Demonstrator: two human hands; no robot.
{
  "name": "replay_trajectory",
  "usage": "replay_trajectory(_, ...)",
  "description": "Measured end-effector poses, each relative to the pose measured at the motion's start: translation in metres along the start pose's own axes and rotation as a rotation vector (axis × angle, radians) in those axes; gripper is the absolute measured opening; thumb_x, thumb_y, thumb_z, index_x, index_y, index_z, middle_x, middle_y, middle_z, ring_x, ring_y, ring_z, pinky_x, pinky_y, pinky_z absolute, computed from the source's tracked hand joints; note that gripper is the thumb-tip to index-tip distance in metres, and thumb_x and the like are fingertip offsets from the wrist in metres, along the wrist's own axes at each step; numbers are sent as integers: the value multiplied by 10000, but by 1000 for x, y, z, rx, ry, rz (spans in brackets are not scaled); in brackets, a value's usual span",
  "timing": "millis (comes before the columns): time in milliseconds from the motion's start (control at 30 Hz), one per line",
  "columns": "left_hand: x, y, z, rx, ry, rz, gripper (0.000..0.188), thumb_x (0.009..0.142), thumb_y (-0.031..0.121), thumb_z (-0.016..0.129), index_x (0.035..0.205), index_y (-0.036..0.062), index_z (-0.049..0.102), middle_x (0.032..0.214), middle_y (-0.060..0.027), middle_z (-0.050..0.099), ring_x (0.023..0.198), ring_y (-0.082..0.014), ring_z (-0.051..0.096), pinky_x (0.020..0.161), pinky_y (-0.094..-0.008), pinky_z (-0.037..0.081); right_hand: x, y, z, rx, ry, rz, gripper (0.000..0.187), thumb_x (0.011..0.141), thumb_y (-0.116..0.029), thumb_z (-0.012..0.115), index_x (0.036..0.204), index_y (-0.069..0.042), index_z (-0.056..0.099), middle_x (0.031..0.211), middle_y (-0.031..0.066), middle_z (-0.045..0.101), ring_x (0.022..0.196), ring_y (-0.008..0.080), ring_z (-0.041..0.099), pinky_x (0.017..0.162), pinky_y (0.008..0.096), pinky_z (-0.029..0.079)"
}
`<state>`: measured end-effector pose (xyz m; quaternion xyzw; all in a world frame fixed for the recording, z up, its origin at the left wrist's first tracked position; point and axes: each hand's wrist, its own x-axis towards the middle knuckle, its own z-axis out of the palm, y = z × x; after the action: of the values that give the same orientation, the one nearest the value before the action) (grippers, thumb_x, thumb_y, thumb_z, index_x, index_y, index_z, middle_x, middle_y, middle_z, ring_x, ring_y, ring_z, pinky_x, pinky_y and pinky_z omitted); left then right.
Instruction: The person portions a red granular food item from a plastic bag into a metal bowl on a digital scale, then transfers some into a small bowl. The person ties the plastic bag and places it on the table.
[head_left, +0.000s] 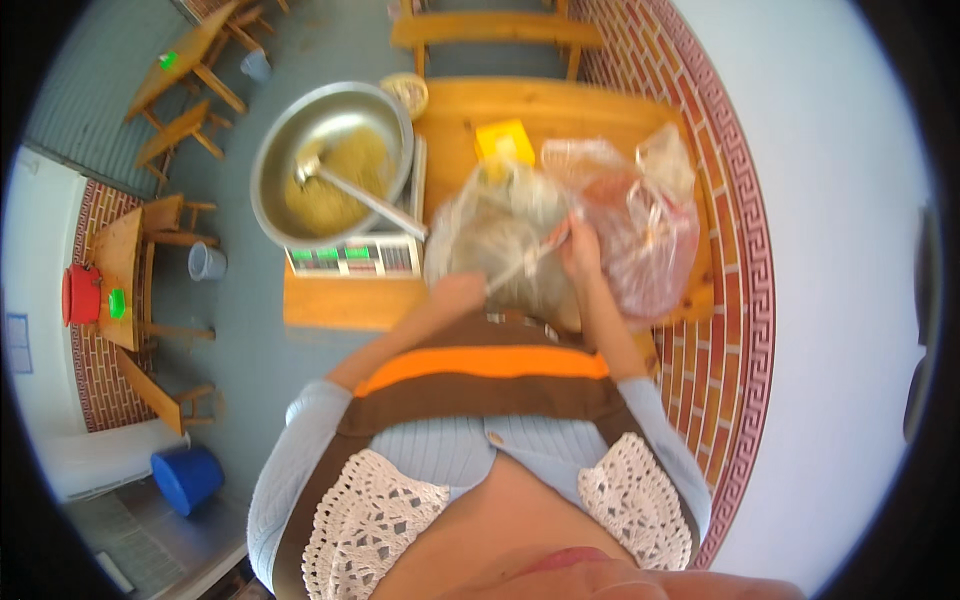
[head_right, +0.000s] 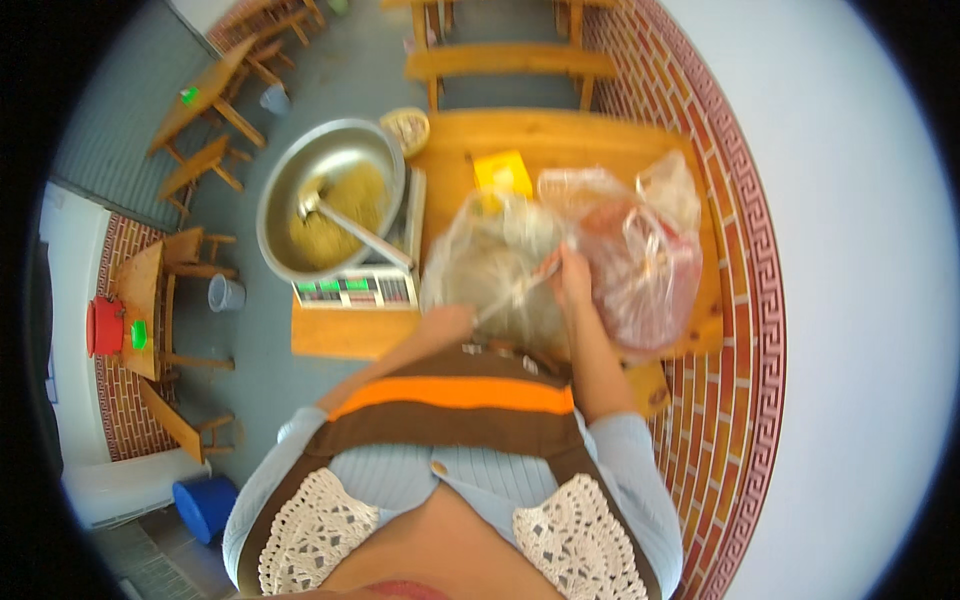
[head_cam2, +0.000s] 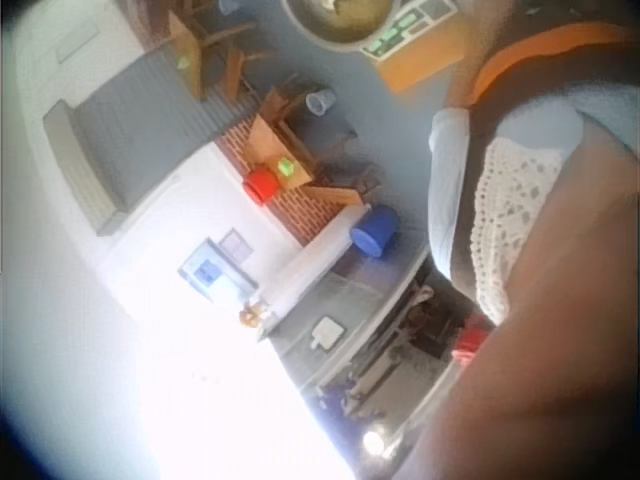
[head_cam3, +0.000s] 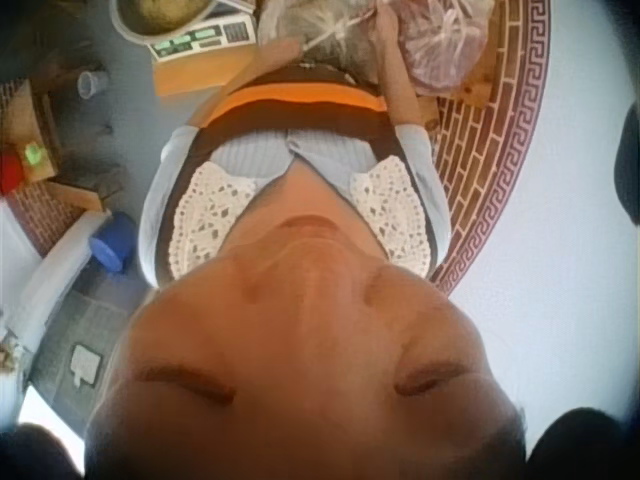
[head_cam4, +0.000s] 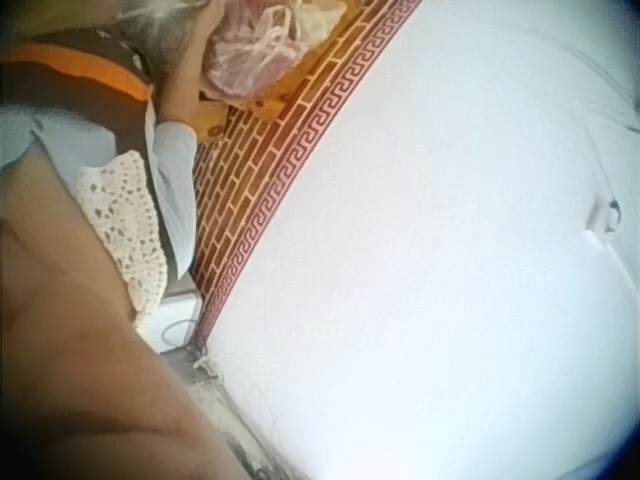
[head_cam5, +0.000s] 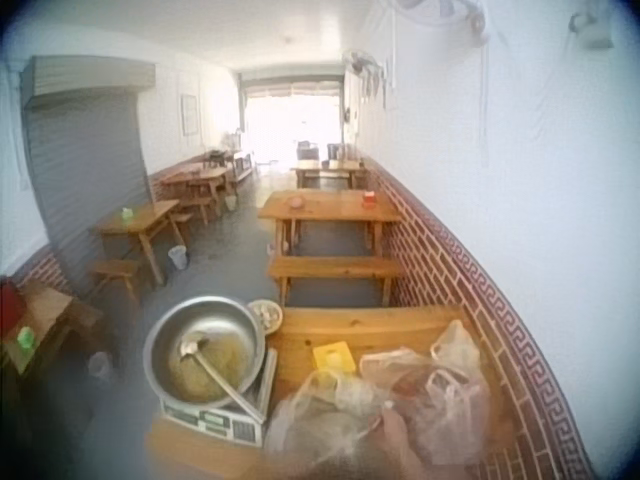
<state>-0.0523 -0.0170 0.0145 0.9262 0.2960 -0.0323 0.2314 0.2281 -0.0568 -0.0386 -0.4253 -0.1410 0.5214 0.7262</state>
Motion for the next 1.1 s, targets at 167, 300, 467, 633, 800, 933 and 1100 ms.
replay_trajectory(167, 3, 0, 1, 84, -285, -114, 218, 886, 203, 556, 909, 39, 697, 861, -190, 708, 787, -393, 685, 700, -492, 544, 26, -23, 11, -16, 43, 190, 382, 1025, -278, 495, 678, -129, 440, 552, 2, 377, 444, 135, 333, 476, 330, 342)
replay_trajectory(300, -2, 10, -23, -3, -394, -169, 256, 894, 226, 569, 954, 18, 707, 976, -208, 707, 904, -374, 681, 781, -457, 538, 23, -34, 23, -148, 135, 216, 386, 1022, -279, 495, 670, -148, 407, 546, -16, 334, 438, 117, 296, 474, 308, 307)
replay_trajectory(467, 9, 22, -51, -819, -243, 126, 336, 1008, 290, 464, 921, 24, 649, 1183, -147, 662, 1131, -302, 596, 982, -426, 447, -5, -59, 55, -58, 93, 83, 402, 1029, -288, 488, 667, -140, 391, 544, -16, 330, 442, 119, 293, 481, 308, 312)
replay_trajectory(633, 49, 40, -46, -1737, -83, -26, 384, 1059, 370, 438, 959, 51, 626, 980, -56, 630, 961, -224, 575, 934, -379, 454, -41, -65, 92, 135, -95, 96, 428, 1036, -301, 477, 652, -138, 381, 545, -3, 356, 444, 119, 293, 471, 307, 289)
replay_trajectory(800, 70, 22, -22, -2082, 48, -205, 344, 1051, 365, 490, 871, 83, 571, 707, 16, 453, 664, -126, 457, 695, -306, 441, -44, -65, 71, 47, -15, 36, 448, 1026, -284, 503, 623, -145, 365, 512, -13, 332, 417, 105, 259, 422, 280, 218)
replay_trajectory(933, 74, 21, -7, -1931, -32, -337, 344, 1043, 355, 515, 834, 83, 542, 612, 49, 369, 534, -92, 343, 536, -268, 348, -20, -46, 46, -99, 212, 2, 437, 1011, -234, 527, 619, -146, 356, 483, -26, 319, 381, 93, 233, 390, 281, 170)
replay_trajectory(1100, 74, 21, 3, -1535, -95, -340, 356, 1044, 336, 513, 817, 64, 552, 597, 46, 372, 502, -75, 334, 486, -256, 321, 4, -31, 26, -220, 231, 33, 441, 996, -243, 555, 609, -152, 363, 477, -38, 311, 363, 86, 237, 360, 274, 188)
